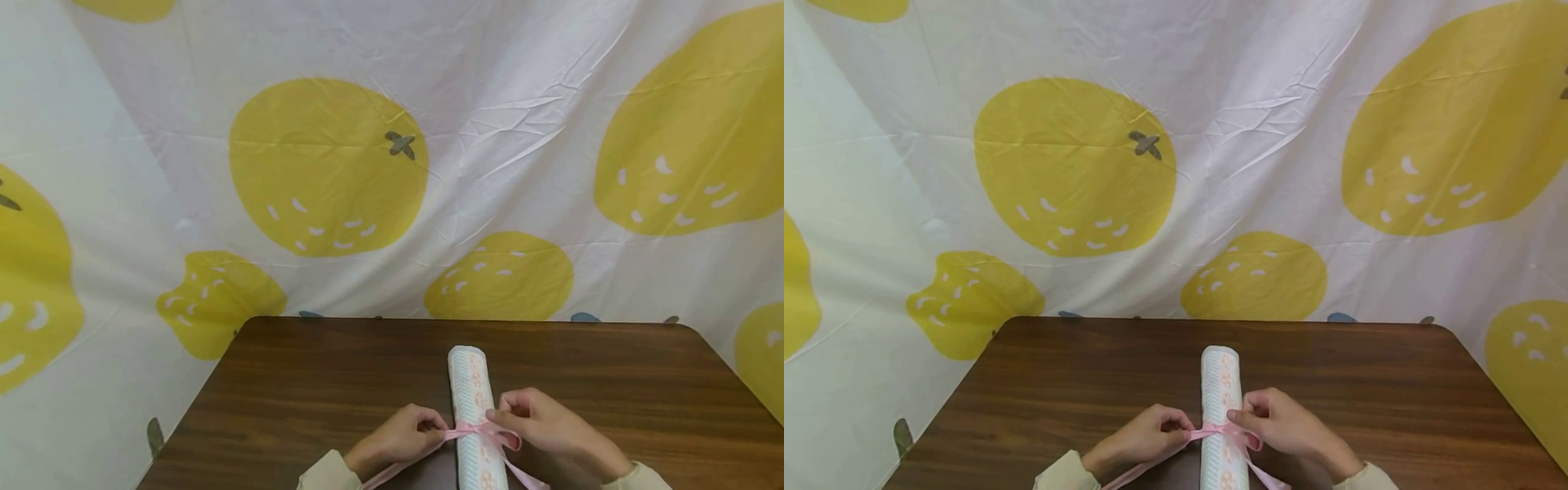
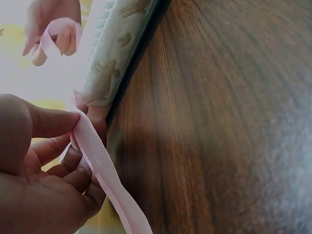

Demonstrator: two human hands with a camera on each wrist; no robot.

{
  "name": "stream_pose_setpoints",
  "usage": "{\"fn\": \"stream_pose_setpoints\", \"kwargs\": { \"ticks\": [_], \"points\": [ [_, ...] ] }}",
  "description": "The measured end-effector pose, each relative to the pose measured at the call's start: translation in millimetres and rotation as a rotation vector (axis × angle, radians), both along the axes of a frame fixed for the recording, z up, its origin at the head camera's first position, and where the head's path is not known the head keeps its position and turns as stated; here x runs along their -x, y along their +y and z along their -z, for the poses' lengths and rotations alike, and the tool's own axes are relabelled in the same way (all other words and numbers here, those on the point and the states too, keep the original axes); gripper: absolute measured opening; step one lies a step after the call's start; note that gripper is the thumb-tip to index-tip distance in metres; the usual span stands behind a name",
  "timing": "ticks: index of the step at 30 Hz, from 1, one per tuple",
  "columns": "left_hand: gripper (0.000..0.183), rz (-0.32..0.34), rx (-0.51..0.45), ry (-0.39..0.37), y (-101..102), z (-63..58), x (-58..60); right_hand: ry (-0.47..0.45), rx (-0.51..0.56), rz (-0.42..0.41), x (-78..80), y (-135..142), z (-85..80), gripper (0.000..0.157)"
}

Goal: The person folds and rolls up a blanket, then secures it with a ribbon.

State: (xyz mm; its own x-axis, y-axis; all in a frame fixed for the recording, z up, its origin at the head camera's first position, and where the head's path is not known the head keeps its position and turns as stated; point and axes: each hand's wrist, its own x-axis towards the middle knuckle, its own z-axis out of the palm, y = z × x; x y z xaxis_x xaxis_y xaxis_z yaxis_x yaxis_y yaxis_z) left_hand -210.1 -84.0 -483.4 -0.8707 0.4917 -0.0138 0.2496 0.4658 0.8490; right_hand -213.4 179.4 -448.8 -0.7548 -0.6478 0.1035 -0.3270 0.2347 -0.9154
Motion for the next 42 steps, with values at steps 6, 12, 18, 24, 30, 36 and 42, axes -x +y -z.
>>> {"fn": "stream_pose_setpoints", "kwargs": {
  "ticks": [6,12,18,24,30,36,42],
  "points": [
    [0.007,-0.004,-0.007,-0.018,0.0,-1.1,-0.1,0.054,-0.104,-0.046,-0.4,13.9,-7.1,0.027],
    [0.008,0.013,-0.021,-0.016,-0.8,0.1,1.2,0.092,-0.115,-0.106,-0.3,21.0,-9.9,0.030],
    [0.013,0.036,-0.106,-0.067,-0.5,2.7,3.0,0.039,-0.062,-0.137,-0.4,24.3,-12.5,0.024],
    [0.013,0.000,-0.117,-0.088,0.6,2.6,3.9,0.082,-0.066,-0.102,0.6,28.4,-13.7,0.015],
    [0.010,-0.039,-0.149,-0.128,0.3,3.1,3.6,0.150,-0.140,-0.020,2.6,38.0,-17.3,0.008],
    [0.009,-0.085,-0.151,-0.109,-1.3,4.5,5.2,0.192,-0.174,0.031,3.9,50.2,-15.8,0.007],
    [0.008,-0.066,-0.080,-0.036,-5.0,1.0,6.9,0.029,-0.178,0.036,0.7,63.1,0.8,0.017]
  ]
}}
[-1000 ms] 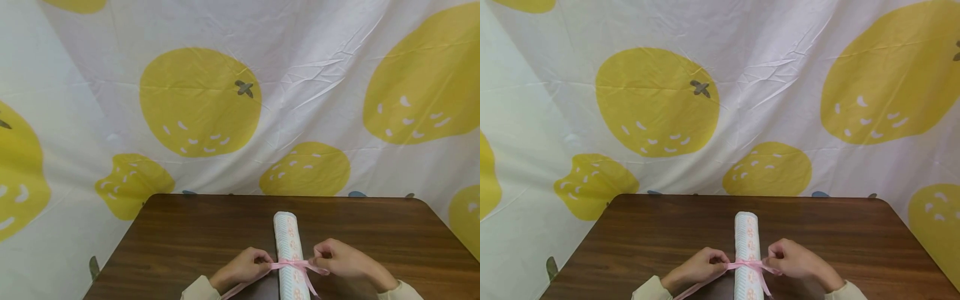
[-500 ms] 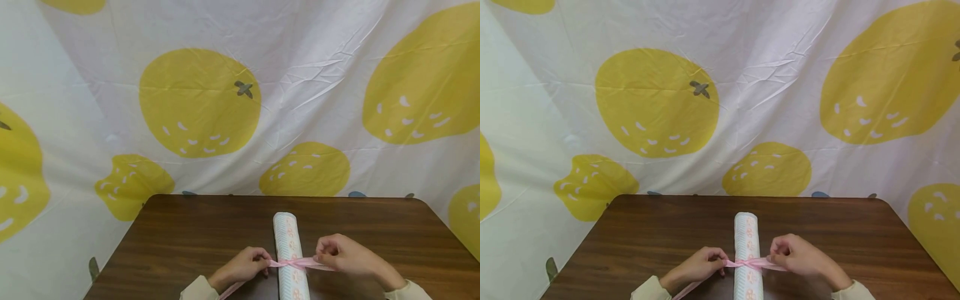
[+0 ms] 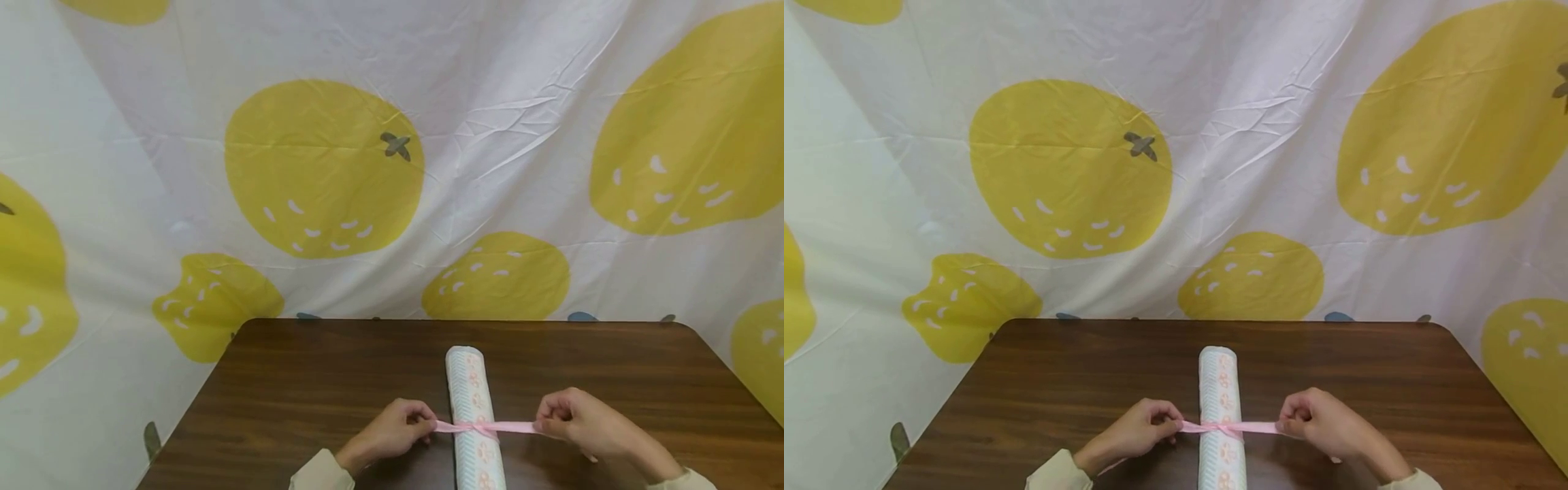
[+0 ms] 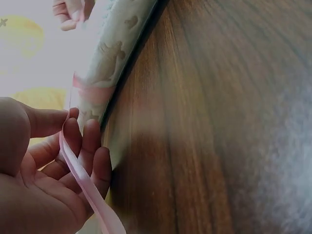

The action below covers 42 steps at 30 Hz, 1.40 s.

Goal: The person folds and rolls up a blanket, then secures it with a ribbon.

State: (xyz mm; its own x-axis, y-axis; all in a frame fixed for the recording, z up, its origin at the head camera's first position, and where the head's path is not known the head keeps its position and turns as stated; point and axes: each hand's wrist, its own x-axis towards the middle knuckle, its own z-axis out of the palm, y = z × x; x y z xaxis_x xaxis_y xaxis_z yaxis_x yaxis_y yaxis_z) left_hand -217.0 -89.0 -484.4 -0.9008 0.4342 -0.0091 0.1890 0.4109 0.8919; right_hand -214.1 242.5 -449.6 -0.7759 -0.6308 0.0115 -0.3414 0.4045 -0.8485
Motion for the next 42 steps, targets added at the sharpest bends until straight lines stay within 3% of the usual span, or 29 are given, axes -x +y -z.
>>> {"fn": "stream_pose_setpoints", "kwargs": {
  "ticks": [4,11,15,19,22,29,33,37,42],
  "points": [
    [0.009,0.019,0.037,0.022,-3.0,-2.8,2.4,-0.080,0.013,0.003,-2.1,4.1,12.1,0.020],
    [0.009,0.018,0.112,0.057,-10.3,1.1,4.1,-0.045,0.093,-0.056,-0.2,6.1,43.1,0.016],
    [0.009,0.047,0.140,0.053,-14.2,1.9,3.5,-0.022,0.083,-0.052,1.4,5.8,54.2,0.014],
    [0.009,0.061,0.113,0.008,-17.9,2.2,4.8,0.012,0.047,-0.023,2.4,0.5,55.7,0.012],
    [0.009,0.061,0.081,-0.042,-19.5,2.7,6.9,-0.017,0.040,-0.013,2.2,-2.6,53.9,0.010],
    [0.008,0.083,0.042,-0.078,-19.0,5.4,8.8,-0.036,0.055,-0.062,1.6,-1.3,51.5,0.009],
    [0.008,0.143,0.079,-0.059,-21.7,2.7,7.1,-0.051,0.037,-0.071,2.8,-0.9,51.3,0.011],
    [0.009,0.252,0.133,-0.028,-25.3,-3.4,6.1,-0.059,0.032,-0.082,3.4,-0.9,51.0,0.014],
    [0.013,0.371,0.069,0.016,-25.3,-7.5,8.5,-0.060,0.033,-0.088,3.8,-1.4,50.5,0.014]
  ]
}}
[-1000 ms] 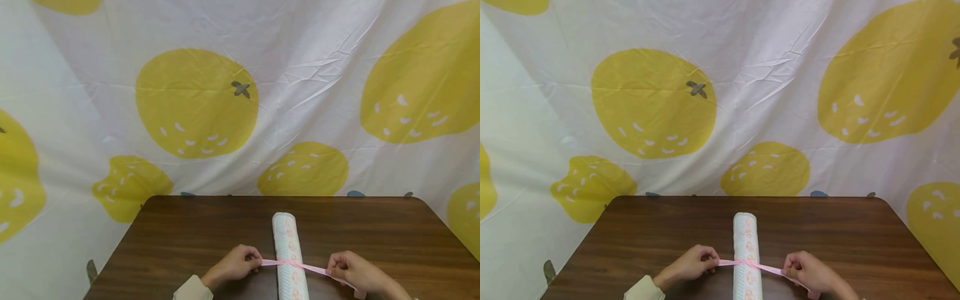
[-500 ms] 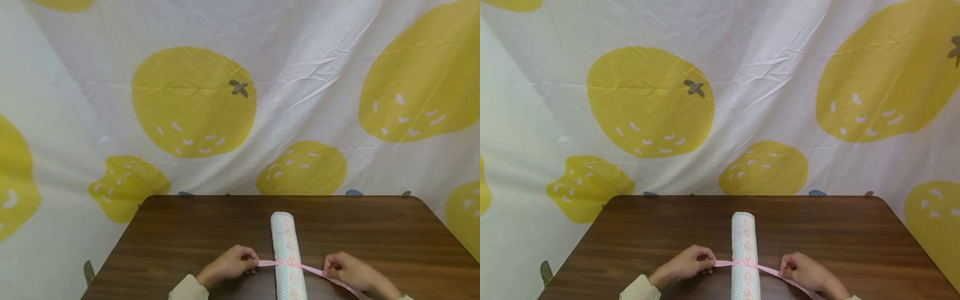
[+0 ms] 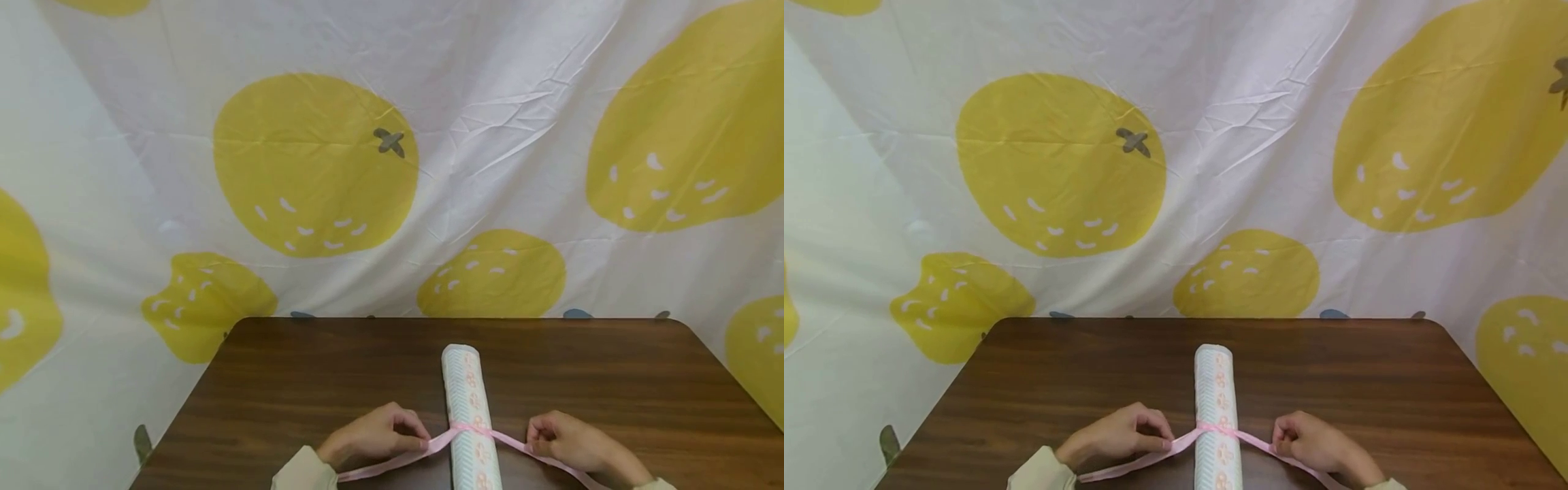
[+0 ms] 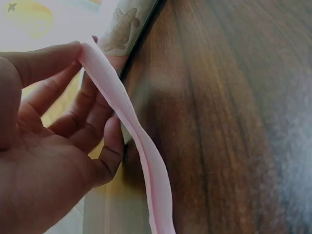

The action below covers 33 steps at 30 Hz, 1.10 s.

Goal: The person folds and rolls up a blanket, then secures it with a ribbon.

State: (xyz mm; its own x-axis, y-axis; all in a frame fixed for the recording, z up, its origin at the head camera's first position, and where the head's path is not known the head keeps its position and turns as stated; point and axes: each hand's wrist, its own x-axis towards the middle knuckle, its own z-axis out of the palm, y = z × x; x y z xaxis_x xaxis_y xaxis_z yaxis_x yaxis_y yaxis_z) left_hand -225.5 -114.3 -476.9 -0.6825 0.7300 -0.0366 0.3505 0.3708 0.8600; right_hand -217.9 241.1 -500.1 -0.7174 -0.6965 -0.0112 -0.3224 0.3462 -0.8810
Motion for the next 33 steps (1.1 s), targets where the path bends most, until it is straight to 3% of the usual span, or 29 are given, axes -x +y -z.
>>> {"fn": "stream_pose_setpoints", "kwargs": {
  "ticks": [3,10,18,21,25,29,33],
  "points": [
    [0.015,0.030,-0.056,0.012,2.8,0.9,1.1,-0.006,-0.008,0.009,-0.7,-0.7,-0.4,0.014],
    [0.015,-0.020,-0.140,-0.119,13.3,-0.3,0.4,-0.042,-0.015,0.021,-1.2,-0.8,-1.7,0.014],
    [0.031,0.012,-0.304,-0.148,29.9,0.3,4.4,-0.038,-0.005,0.026,-2.2,-1.0,-0.6,0.013],
    [0.032,0.025,-0.292,-0.095,34.4,-3.8,3.0,-0.011,0.000,0.023,-3.3,-1.2,-0.7,0.013],
    [0.024,0.010,-0.253,-0.002,40.2,-20.1,-5.4,-0.010,0.003,0.021,-3.8,-1.3,-1.3,0.013],
    [0.015,-0.064,-0.252,0.052,45.4,-30.4,-10.8,-0.011,-0.008,0.033,-3.6,-1.3,-0.2,0.013],
    [0.010,-0.128,-0.275,0.036,50.1,-28.1,-10.0,-0.002,-0.023,0.055,-4.2,-1.1,1.0,0.015]
  ]
}}
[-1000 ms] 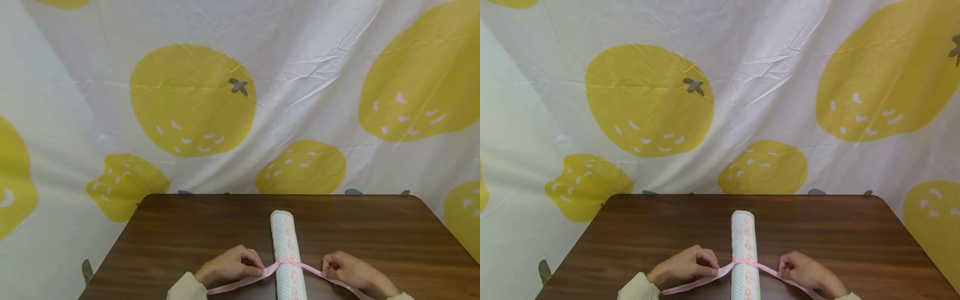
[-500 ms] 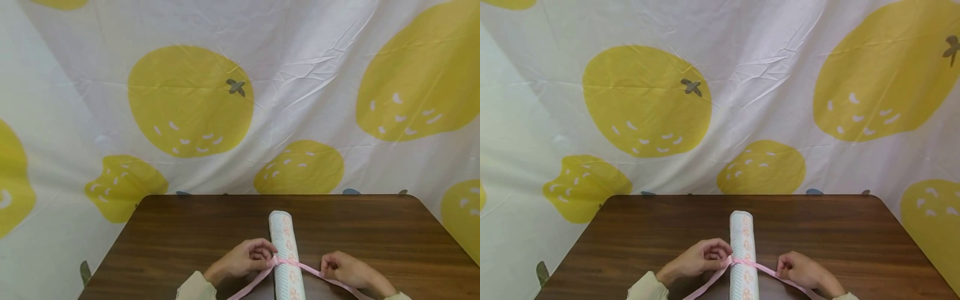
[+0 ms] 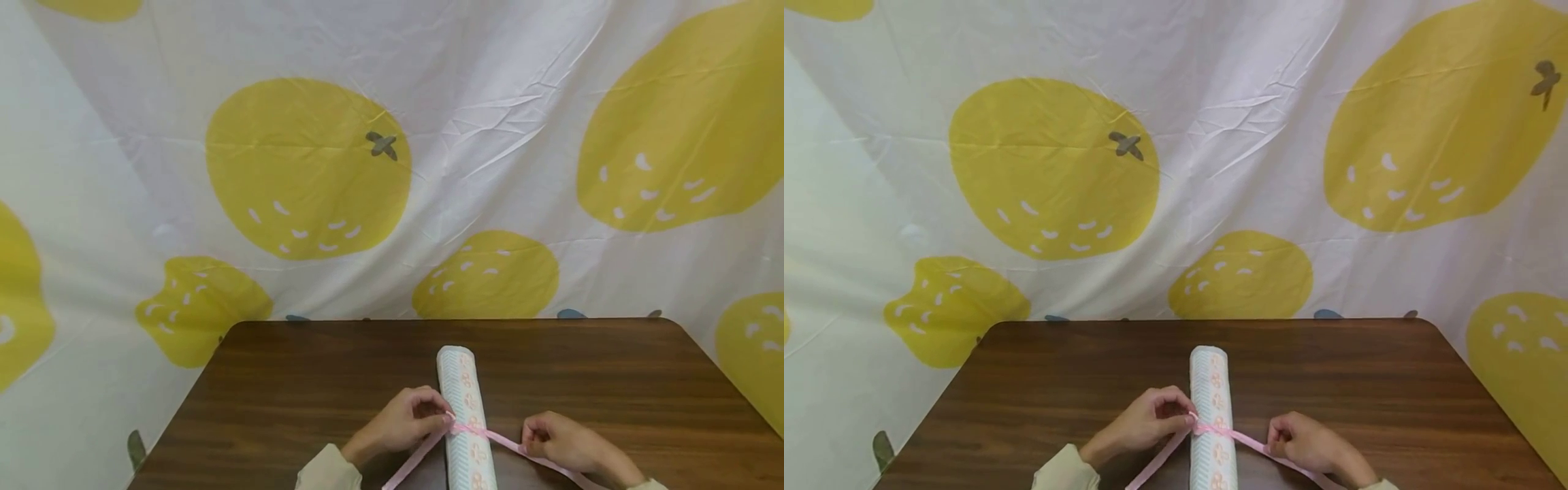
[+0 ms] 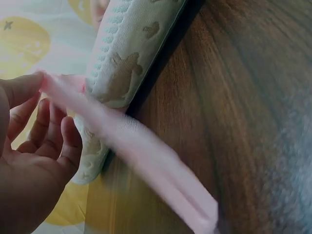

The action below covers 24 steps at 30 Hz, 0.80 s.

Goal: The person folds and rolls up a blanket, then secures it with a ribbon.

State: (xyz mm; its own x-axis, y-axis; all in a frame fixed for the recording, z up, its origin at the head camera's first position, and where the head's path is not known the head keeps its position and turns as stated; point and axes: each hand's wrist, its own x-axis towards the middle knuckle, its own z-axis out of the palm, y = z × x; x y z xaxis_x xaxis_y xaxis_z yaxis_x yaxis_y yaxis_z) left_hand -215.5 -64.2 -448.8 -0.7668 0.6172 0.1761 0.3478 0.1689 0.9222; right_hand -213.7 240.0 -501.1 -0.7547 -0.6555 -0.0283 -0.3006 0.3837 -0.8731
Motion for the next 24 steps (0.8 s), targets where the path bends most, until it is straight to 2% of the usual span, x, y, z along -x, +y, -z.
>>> {"fn": "stream_pose_setpoints", "kwargs": {
  "ticks": [3,8,15,20,24],
  "points": [
    [0.010,-0.018,-0.021,-0.025,0.9,8.7,2.8,-0.060,0.013,0.034,-0.6,-0.5,-0.2,0.016],
    [0.008,-0.046,-0.005,-0.003,0.8,21.5,8.7,-0.205,0.080,0.081,0.0,1.3,-6.3,0.026],
    [0.007,-0.061,0.003,0.031,-0.2,24.8,11.7,-0.322,0.233,0.034,3.2,-3.3,-31.2,0.037],
    [0.006,-0.069,-0.008,0.028,-1.2,25.9,12.3,-0.391,0.375,-0.006,6.3,-15.4,-51.1,0.036],
    [0.005,-0.076,-0.007,0.007,-1.7,26.1,12.2,-0.420,0.427,-0.009,9.9,-27.0,-62.1,0.034]
  ]
}}
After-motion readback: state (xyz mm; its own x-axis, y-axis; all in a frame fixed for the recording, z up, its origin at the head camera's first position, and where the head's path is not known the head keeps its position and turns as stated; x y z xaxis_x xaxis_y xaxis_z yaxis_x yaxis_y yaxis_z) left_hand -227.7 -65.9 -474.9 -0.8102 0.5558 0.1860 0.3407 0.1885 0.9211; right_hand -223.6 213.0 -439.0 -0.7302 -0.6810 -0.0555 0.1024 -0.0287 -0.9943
